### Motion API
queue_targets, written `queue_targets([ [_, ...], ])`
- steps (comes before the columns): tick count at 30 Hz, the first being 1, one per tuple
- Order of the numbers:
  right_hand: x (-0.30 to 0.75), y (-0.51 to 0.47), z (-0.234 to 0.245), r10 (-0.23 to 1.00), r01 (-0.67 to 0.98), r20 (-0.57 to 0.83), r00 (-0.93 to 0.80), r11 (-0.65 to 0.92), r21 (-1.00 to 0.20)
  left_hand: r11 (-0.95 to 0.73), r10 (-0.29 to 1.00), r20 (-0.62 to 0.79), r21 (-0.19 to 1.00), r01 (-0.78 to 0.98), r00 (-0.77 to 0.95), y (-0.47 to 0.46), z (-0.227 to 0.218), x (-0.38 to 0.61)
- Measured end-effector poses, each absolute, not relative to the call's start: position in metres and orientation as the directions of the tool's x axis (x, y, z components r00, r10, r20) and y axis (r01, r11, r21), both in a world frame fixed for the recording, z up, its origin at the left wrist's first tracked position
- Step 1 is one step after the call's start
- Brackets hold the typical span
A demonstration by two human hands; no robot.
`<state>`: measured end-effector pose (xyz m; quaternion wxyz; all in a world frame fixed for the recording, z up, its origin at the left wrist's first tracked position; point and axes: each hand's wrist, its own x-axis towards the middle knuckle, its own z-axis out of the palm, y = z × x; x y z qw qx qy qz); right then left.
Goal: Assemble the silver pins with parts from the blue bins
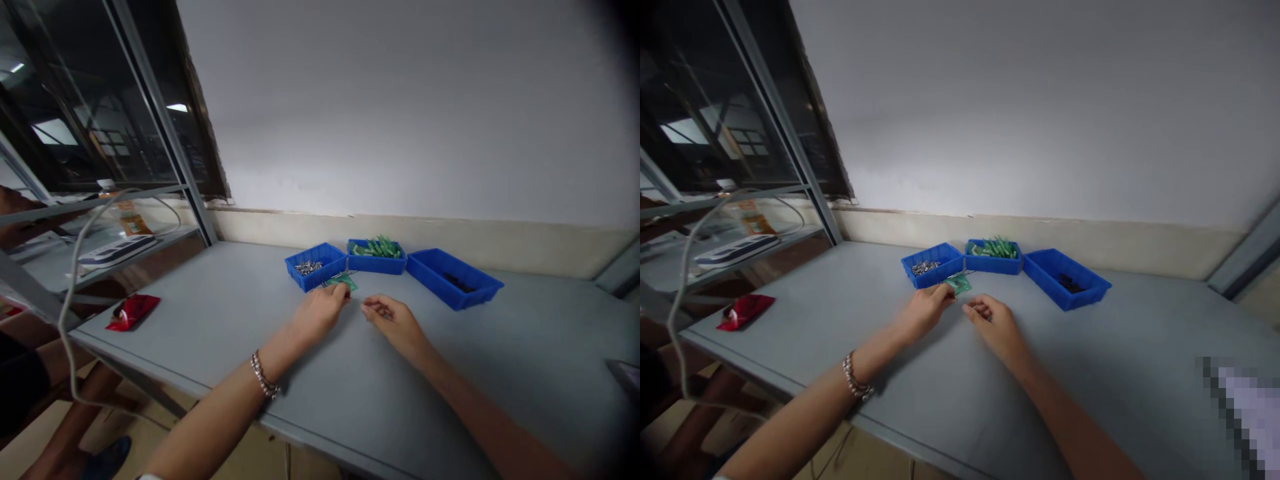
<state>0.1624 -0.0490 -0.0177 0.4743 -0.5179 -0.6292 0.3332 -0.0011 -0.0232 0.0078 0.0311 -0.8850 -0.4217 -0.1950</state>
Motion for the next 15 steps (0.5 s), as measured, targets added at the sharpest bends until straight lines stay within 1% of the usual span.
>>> queue_targets([
  [5, 0.161, -0.054, -0.015, 0.967, 0.279, 0.252, -0.042, 0.254, -0.926, -0.688, 0.704, 0.425, 0.209, 0.695, 0.569, -0.031, -0.002, -0.005],
  [7, 0.161, -0.055, -0.013, 0.965, 0.265, 0.255, -0.053, 0.260, -0.929, -0.728, 0.670, 0.473, 0.269, 0.631, 0.572, -0.033, -0.002, -0.005],
  [9, 0.162, -0.056, -0.012, 0.965, 0.246, 0.257, -0.057, 0.263, -0.933, -0.752, 0.651, 0.525, 0.353, 0.557, 0.548, -0.033, -0.001, -0.004],
  [11, 0.163, -0.057, -0.010, 0.968, 0.224, 0.247, -0.044, 0.251, -0.942, -0.725, 0.689, 0.530, 0.478, 0.497, 0.495, -0.033, -0.002, -0.003],
  [13, 0.164, -0.056, -0.010, 0.971, 0.208, 0.237, -0.023, 0.236, -0.949, -0.653, 0.756, 0.479, 0.603, 0.458, 0.447, -0.032, -0.004, -0.002],
  [15, 0.165, -0.055, -0.009, 0.971, 0.203, 0.240, -0.004, 0.236, -0.950, -0.587, 0.801, 0.418, 0.689, 0.426, 0.428, -0.031, -0.006, 0.000],
])
